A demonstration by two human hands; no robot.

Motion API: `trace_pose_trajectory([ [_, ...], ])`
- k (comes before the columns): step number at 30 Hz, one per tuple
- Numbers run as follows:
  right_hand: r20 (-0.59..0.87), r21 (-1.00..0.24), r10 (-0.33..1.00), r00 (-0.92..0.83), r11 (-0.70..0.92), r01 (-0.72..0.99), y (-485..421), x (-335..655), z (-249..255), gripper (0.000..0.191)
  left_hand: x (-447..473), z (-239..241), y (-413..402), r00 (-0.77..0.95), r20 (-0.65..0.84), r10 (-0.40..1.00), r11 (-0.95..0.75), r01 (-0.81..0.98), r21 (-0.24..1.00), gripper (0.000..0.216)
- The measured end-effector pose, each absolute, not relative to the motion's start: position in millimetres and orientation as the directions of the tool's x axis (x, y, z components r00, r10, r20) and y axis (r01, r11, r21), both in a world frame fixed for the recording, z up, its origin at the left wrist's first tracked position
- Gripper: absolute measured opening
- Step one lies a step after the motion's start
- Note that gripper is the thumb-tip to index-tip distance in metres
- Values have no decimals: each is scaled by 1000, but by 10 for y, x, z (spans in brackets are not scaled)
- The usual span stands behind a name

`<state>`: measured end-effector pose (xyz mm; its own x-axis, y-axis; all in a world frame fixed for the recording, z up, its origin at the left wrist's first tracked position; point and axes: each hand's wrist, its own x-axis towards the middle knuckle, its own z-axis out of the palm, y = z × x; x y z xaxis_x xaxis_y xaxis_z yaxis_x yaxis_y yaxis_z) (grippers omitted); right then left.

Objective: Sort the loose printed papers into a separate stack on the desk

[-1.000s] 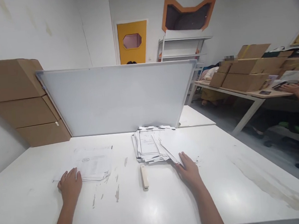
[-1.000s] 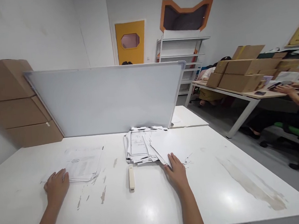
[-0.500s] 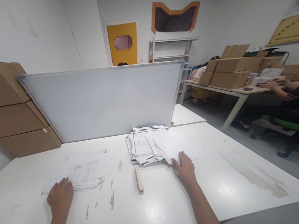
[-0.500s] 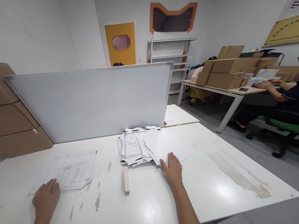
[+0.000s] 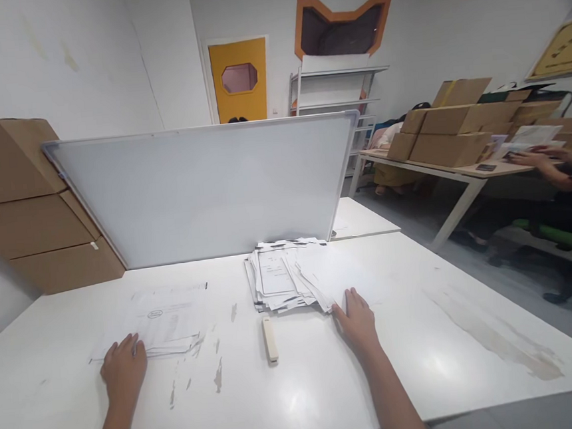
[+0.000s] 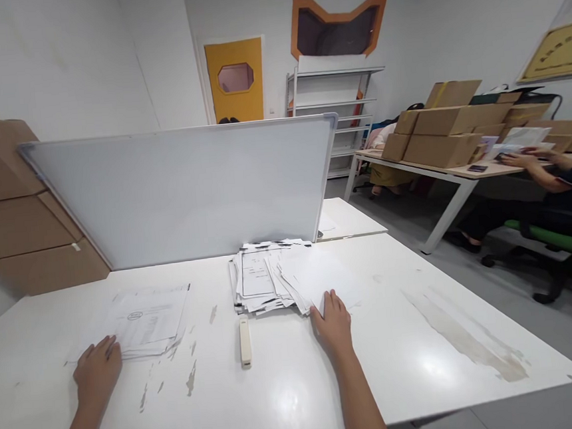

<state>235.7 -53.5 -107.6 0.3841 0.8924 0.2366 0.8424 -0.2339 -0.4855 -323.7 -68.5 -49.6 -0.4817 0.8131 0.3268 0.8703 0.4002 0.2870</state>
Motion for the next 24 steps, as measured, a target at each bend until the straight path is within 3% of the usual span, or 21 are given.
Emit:
trace_pose_trajectory([
  [7, 234, -421, 904, 358, -238, 875, -563, 2355, -1025, 67, -3260, -515, -677, -463, 320, 827, 391, 882, 265, 48],
  [24, 240, -514, 898, 368, -204, 833, -531, 2458, -1110, 62, -3238, -488, -697, -447, 341, 827, 381, 892, 245, 46],
])
